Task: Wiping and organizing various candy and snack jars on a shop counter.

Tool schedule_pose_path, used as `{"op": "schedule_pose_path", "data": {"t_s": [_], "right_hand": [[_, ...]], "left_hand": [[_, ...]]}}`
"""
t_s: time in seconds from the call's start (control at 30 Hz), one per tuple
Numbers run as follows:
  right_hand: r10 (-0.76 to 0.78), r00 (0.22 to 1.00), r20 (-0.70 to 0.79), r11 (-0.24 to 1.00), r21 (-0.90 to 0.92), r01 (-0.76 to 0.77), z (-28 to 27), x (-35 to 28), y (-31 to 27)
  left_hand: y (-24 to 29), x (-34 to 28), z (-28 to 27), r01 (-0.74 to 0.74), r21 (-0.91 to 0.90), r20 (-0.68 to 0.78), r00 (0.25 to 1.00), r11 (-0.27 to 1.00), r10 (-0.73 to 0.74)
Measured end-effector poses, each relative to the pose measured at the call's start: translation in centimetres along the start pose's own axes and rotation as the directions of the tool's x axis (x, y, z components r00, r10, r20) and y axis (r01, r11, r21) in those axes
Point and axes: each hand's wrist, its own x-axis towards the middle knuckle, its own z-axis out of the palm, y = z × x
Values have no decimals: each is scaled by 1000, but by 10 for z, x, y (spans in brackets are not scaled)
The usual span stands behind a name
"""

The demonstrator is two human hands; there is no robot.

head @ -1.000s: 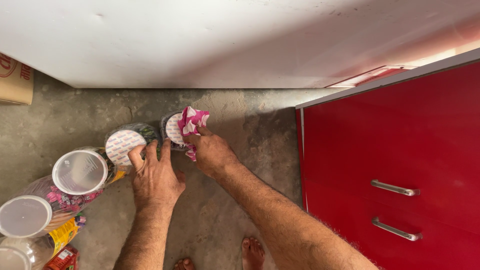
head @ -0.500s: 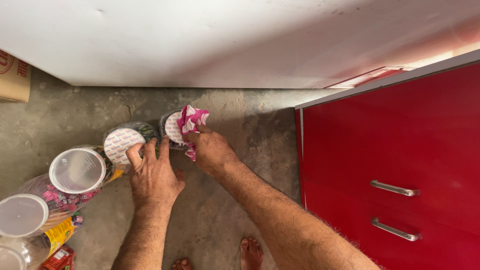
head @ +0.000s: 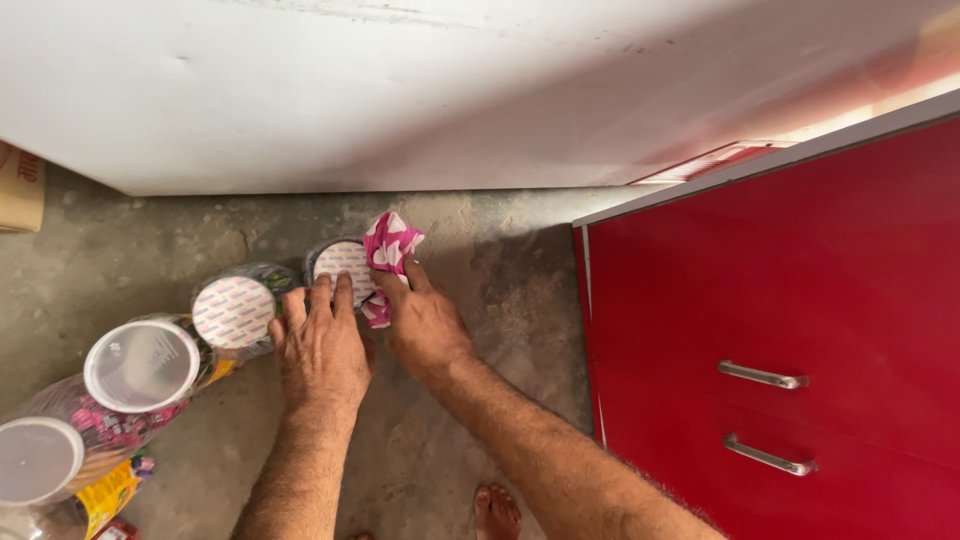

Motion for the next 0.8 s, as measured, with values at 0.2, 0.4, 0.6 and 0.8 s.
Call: {"op": "schedule_pose_path", "data": {"t_s": [0.2,0.4,0.6,0.8], "right_hand": [[42,987,155,994,-108,-26,10,15,6],[110,963,247,991,-105,-86,4,16,0],[42,975,219,989,-148,-9,7,25,7],[28,980,199,972,-233,19,7,24,6]], "left_hand": [[1,12,22,-37,-40,101,994,999,41],[2,13,17,-12,-46,150,988,999,19],[0,15,18,-45,-62,110,993,997,51],[5,14,9,-15,-63,163,986,998,25]]}}
